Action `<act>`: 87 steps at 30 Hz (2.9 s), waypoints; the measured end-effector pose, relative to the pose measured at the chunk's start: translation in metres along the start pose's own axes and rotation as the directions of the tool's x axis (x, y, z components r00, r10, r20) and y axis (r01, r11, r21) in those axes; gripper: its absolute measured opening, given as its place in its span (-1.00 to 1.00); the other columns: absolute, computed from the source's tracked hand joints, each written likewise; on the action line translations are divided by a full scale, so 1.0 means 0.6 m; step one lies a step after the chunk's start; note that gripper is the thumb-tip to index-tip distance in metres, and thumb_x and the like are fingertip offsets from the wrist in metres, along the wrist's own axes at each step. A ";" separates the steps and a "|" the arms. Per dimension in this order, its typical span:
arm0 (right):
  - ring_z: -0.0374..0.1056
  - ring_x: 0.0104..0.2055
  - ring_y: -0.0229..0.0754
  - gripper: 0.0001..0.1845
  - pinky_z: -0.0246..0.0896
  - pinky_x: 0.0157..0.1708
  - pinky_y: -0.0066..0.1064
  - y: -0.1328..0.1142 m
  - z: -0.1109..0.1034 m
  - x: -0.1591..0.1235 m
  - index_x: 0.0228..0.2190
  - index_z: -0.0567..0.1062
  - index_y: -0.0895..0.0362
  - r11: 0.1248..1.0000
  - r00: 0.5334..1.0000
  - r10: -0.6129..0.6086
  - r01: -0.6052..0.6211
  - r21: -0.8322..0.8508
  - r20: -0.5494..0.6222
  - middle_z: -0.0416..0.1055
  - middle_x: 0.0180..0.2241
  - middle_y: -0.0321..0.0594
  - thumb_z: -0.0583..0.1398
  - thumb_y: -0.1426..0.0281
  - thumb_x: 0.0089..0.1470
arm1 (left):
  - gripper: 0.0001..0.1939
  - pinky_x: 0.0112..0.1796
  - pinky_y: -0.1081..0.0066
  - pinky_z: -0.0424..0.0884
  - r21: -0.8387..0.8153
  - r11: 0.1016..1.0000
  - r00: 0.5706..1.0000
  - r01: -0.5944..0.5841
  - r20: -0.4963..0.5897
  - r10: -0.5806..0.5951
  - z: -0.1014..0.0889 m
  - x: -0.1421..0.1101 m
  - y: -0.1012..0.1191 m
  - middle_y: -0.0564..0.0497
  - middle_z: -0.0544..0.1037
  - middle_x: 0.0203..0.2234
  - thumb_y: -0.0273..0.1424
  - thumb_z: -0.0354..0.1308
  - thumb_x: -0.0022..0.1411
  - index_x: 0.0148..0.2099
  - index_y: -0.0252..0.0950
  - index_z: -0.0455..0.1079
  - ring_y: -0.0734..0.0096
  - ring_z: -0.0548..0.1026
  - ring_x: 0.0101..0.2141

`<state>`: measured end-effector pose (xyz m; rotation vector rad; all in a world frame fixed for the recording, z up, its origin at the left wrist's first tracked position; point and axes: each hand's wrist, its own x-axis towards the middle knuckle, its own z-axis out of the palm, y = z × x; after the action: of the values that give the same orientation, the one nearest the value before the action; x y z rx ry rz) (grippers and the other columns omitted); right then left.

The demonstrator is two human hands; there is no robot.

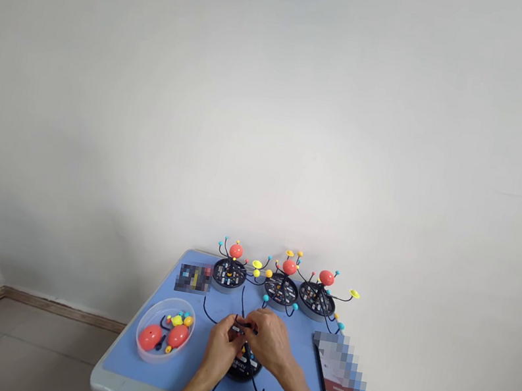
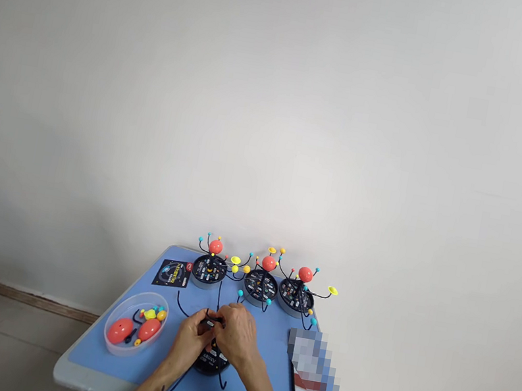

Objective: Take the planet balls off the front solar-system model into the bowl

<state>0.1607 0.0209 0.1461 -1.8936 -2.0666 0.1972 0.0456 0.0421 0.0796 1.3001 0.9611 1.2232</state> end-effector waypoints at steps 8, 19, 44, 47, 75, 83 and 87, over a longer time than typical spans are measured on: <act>0.39 -0.22 -0.18 -0.75 0.03 -0.33 -0.45 -0.007 -0.006 -0.002 -0.33 0.59 0.09 1.000 0.994 0.000 0.003 0.021 -0.105 0.55 -0.33 -0.22 0.11 0.51 0.08 | -0.91 -0.62 0.53 0.09 0.035 0.999 1.000 -0.010 -0.002 0.010 0.000 0.004 -0.016 0.24 0.29 -0.81 -0.39 0.14 -0.10 -0.44 -0.26 0.36 0.53 0.26 -0.74; 0.39 -0.24 -0.19 -0.78 0.02 -0.34 -0.45 -0.012 -0.010 0.001 -0.34 0.59 0.12 1.000 0.999 0.004 -0.003 0.024 -0.047 0.55 -0.31 -0.19 0.12 0.46 0.11 | -0.91 -0.61 0.51 0.10 0.056 0.998 1.000 0.009 0.004 -0.009 -0.002 0.001 -0.002 0.23 0.31 -0.82 -0.41 0.17 -0.09 -0.43 -0.27 0.38 0.51 0.27 -0.73; 0.41 -0.10 -0.10 -0.70 0.08 -0.24 -0.42 -0.026 -0.036 0.005 -0.27 0.58 0.21 0.941 0.967 -0.134 0.192 -0.277 0.216 0.55 -0.22 -0.04 0.05 0.60 0.16 | -0.86 -0.61 0.52 0.13 -0.070 0.997 0.999 0.036 -0.013 -0.037 0.001 0.006 -0.029 0.21 0.38 -0.74 -0.43 0.23 -0.11 -0.40 -0.29 0.41 0.54 0.33 -0.71; 0.43 -0.11 -0.08 -0.73 0.08 -0.27 -0.41 -0.025 -0.040 0.012 -0.27 0.58 0.19 0.931 0.959 -0.134 0.208 -0.299 0.250 0.56 -0.22 -0.02 0.08 0.56 0.16 | -0.85 -0.62 0.52 0.11 -0.092 0.995 0.999 0.045 -0.008 -0.046 0.001 0.008 -0.033 0.22 0.37 -0.75 -0.42 0.23 -0.13 -0.40 -0.29 0.41 0.55 0.31 -0.72; 0.50 -0.24 -0.07 -0.75 -0.11 -0.45 -0.36 -0.009 -0.029 0.015 -0.35 0.55 0.17 0.960 0.970 -0.116 0.165 -0.227 0.214 0.59 -0.34 -0.01 0.07 0.52 0.20 | -0.83 -0.58 0.49 0.13 -0.093 0.994 0.998 0.061 0.039 -0.058 -0.001 0.006 -0.035 0.22 0.37 -0.74 -0.39 0.18 -0.17 -0.40 -0.27 0.37 0.53 0.31 -0.70; 0.48 -0.23 -0.09 -0.76 -0.11 -0.44 -0.39 -0.015 -0.035 0.009 -0.34 0.56 0.13 0.976 0.987 -0.071 0.098 -0.194 0.143 0.58 -0.36 -0.11 0.08 0.49 0.21 | -0.81 -0.58 0.49 0.12 -0.064 0.996 0.996 0.064 0.061 -0.060 -0.005 0.000 -0.026 0.24 0.30 -0.77 -0.31 0.20 -0.13 -0.39 -0.24 0.37 0.52 0.29 -0.69; 0.47 -0.26 -0.11 -0.75 -0.14 -0.44 -0.39 -0.013 -0.034 0.005 -0.36 0.57 0.11 0.978 0.990 -0.055 0.080 -0.194 0.130 0.58 -0.38 -0.12 0.09 0.47 0.22 | -0.82 -0.58 0.49 0.14 -0.034 0.999 0.999 0.013 0.048 -0.011 -0.004 0.001 -0.026 0.20 0.34 -0.68 -0.28 0.20 -0.09 -0.41 -0.25 0.39 0.54 0.28 -0.68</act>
<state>0.1599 0.0205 0.1679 -1.9648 -2.3070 0.0973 0.0449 0.0452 0.0644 1.2891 0.9086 1.1894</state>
